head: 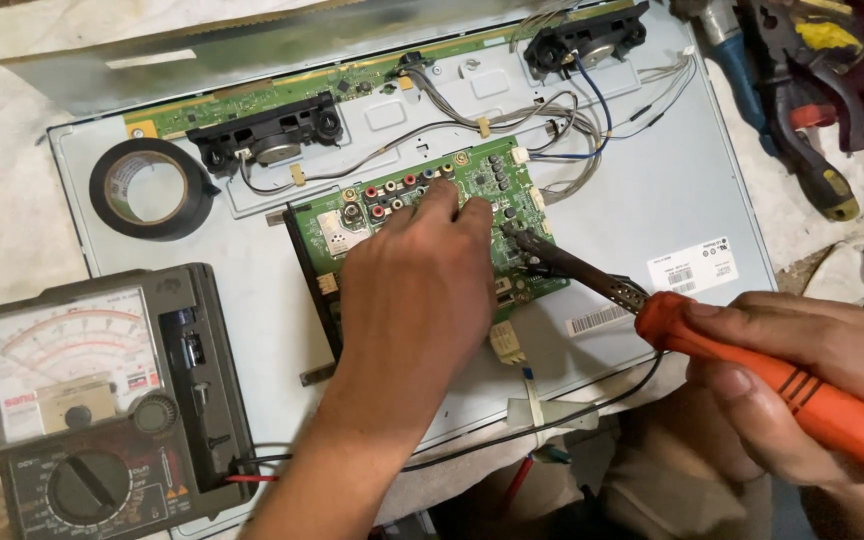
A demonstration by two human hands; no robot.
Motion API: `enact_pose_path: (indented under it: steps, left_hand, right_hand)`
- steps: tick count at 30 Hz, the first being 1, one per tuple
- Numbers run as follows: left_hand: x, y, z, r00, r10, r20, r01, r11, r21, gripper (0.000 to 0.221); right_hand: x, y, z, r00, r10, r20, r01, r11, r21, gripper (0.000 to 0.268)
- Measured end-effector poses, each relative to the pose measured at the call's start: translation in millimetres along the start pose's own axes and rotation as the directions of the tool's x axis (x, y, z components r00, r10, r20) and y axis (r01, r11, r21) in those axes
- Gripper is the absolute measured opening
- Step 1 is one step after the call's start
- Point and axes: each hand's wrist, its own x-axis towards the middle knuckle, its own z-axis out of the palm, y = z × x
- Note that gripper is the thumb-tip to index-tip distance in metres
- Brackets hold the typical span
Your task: Testing and soldering components on a circuit board from a disassembled monitor.
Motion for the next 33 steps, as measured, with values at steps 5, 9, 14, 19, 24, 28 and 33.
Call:
enact_pose_path:
  steps: [5,9,14,19,24,28,33]
  left_hand:
    - [-1.5,0.5,3.8,1.0,-0.006,-0.008,0.006,1.0,0.028,0.011]
    - [-2.2,0.8,3.1,0.999,0.006,-0.046,-0.004,0.999,0.039,0.01]
    - [0.6,-4.3,-17.3,0.996,0.017,-0.093,-0.011,0.998,0.067,0.005]
    - [0.7,-7.7,-36.0,0.999,-0.02,-0.032,0.024,0.991,0.13,0.033]
    - [9.0,-2.0,-27.8,0.959,0.194,-0.208,-0.169,0.977,0.132,0.018]
    - [6.9,8.5,-17.9,0.971,0.219,-0.098,-0.208,0.972,0.112,0.022]
    - [5.7,3.9,-18.2,0.988,0.147,0.042,-0.148,0.989,0.024,0.041]
  right_hand:
    - [-4.4,6.3,4.0,1.0,0.002,-0.017,-0.002,1.0,-0.02,0.031]
    - [-3.4,7.7,2.9,0.999,-0.033,0.004,0.033,0.999,-0.016,0.033]
    - [-17.4,-24.8,0.9,0.959,0.278,-0.056,-0.262,0.945,0.197,0.032]
    - [-30.5,-28.0,2.4,0.841,0.502,-0.201,-0.415,0.838,0.355,0.031]
    - [-36.8,2.9,2.0,0.867,0.489,-0.094,-0.43,0.831,0.353,0.043]
    - [-29.8,-18.5,0.5,0.848,0.495,-0.189,-0.412,0.84,0.353,0.036]
    - [-28.2,-20.4,-1.5,0.727,0.674,-0.131,-0.545,0.683,0.486,0.034]
